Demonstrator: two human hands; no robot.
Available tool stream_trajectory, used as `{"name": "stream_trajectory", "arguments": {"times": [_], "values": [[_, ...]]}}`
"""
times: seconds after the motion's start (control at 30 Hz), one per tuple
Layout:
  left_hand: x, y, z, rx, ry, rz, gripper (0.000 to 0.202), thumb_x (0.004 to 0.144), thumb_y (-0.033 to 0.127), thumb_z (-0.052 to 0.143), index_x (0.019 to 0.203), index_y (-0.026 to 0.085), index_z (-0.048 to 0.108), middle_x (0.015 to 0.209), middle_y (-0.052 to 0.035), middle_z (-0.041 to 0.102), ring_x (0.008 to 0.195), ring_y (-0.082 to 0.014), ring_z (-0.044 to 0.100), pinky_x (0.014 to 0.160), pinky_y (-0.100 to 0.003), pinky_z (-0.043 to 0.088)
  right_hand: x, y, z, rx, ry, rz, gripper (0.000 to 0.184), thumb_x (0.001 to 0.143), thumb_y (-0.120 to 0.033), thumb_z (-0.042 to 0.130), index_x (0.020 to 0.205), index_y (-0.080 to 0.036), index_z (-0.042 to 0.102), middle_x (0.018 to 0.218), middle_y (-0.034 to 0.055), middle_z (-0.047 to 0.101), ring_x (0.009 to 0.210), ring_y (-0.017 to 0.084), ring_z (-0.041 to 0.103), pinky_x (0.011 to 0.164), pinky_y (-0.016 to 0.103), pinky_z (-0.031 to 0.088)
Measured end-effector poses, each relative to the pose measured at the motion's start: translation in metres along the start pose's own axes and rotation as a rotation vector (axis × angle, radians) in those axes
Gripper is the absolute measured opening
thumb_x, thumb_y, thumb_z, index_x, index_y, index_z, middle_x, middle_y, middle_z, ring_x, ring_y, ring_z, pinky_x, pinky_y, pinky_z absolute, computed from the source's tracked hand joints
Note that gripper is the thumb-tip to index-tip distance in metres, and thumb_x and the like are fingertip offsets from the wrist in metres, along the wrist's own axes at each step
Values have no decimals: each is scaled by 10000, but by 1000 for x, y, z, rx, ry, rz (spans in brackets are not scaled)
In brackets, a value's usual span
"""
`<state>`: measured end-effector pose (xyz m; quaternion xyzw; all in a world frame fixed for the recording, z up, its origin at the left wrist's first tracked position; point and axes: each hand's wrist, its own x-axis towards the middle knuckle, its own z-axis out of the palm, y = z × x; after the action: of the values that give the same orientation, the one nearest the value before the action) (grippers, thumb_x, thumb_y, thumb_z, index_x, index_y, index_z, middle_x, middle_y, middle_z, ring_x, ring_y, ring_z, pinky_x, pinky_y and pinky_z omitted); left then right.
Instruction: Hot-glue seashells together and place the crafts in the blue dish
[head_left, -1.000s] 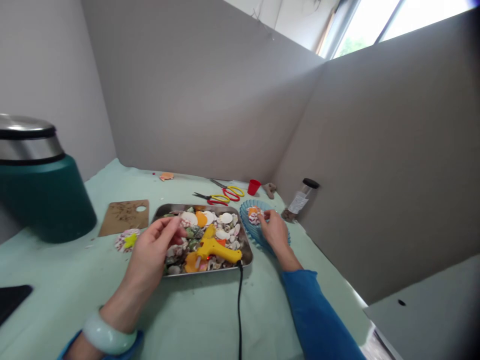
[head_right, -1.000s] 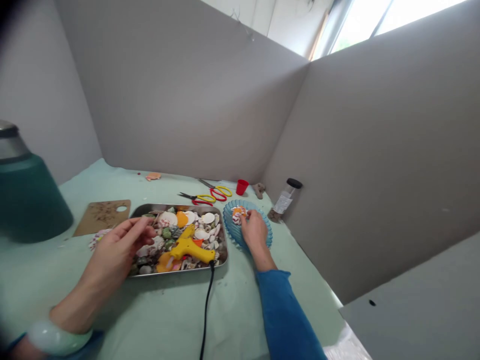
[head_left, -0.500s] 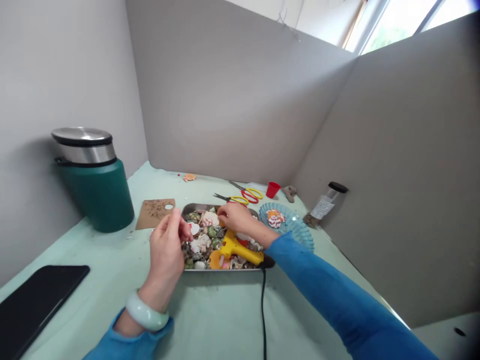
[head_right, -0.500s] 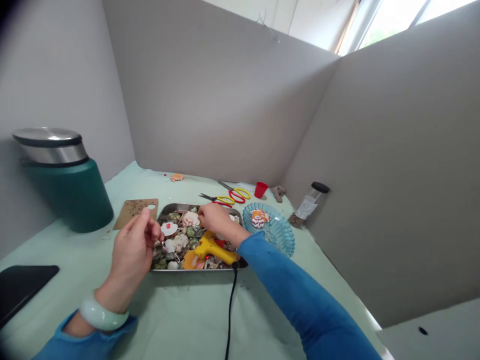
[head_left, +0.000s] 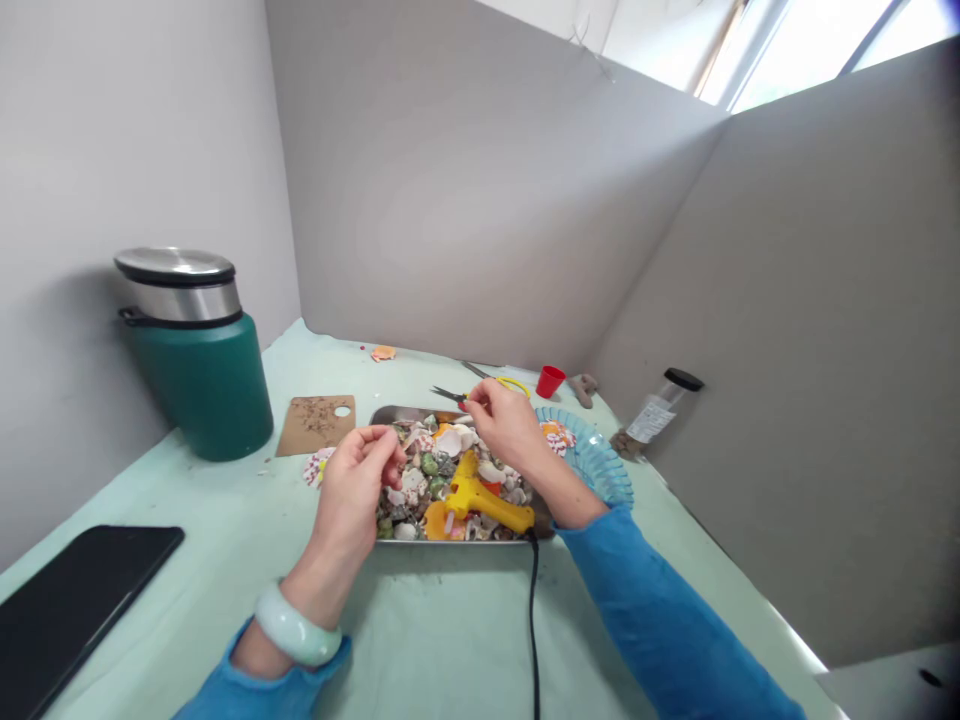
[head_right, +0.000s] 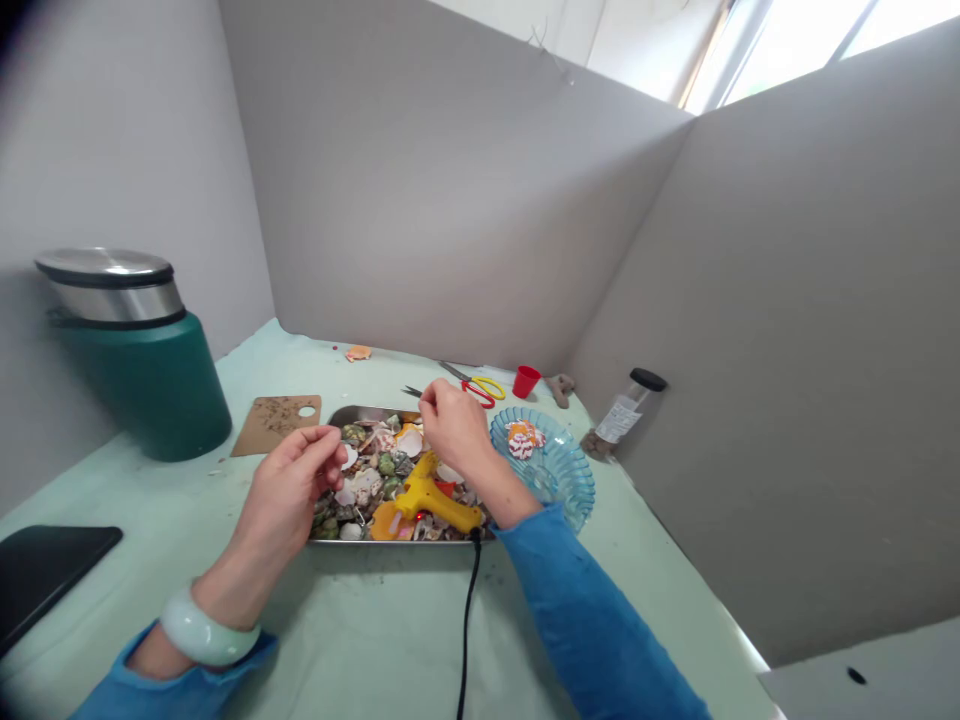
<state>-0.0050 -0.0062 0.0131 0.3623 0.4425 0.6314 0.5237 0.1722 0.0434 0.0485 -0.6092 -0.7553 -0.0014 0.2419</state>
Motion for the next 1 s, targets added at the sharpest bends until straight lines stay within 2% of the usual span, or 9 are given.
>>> {"name": "stream_trajectory", "arguments": {"times": [0.13,0.27,0.43,0.67,0.8,0.9,1.0], "values": [[0,-5,1,178,-36,55,294,655,366,725,818,171,577,535,66,526,449,-88,462,434,-194,378,-19,4,-7,157,42,6,134,868,-226,451,872,-194,581,774,3,673,690,136,605,624,224,391],[1,-3,-1,180,27,115,252,693,382,696,780,168,597,517,60,523,447,-78,449,437,-180,376,-22,10,-8,-7,-63,-38,157,866,-231,473,856,-200,627,811,17,693,719,154,607,604,234,376],[3,4,-1,-39,118,134,275,729,411,655,785,147,610,628,31,571,453,-58,436,425,-176,377,-5,0,5,-96,-218,-193,194,842,-224,514,872,-235,706,915,27,718,841,183,629,651,243,388],[1,3,-1,-10,126,132,251,721,390,650,763,146,605,612,38,551,440,-64,433,407,-191,369,26,-32,37,-227,-444,-366,176,774,-154,586,817,-217,745,873,78,743,836,221,663,636,253,408],[1,1,-3,-2,113,162,249,733,392,641,758,146,614,603,38,548,444,-61,434,416,-187,364,35,-36,45,-218,-524,-439,175,722,-126,645,810,-247,736,875,40,742,856,212,663,641,239,413],[1,2,-3,3,99,158,250,735,393,642,751,145,614,604,35,549,444,-57,436,419,-184,349,38,-35,43,-170,-538,-462,183,683,-98,676,780,-249,713,869,13,731,817,184,656,642,222,413],[1,2,-4,1,84,132,255,732,400,648,749,149,608,608,36,552,439,-59,437,419,-187,348,41,-32,28,-110,-435,-392,121,738,-106,620,810,-187,675,887,62,706,783,183,635,659,240,419]]}}
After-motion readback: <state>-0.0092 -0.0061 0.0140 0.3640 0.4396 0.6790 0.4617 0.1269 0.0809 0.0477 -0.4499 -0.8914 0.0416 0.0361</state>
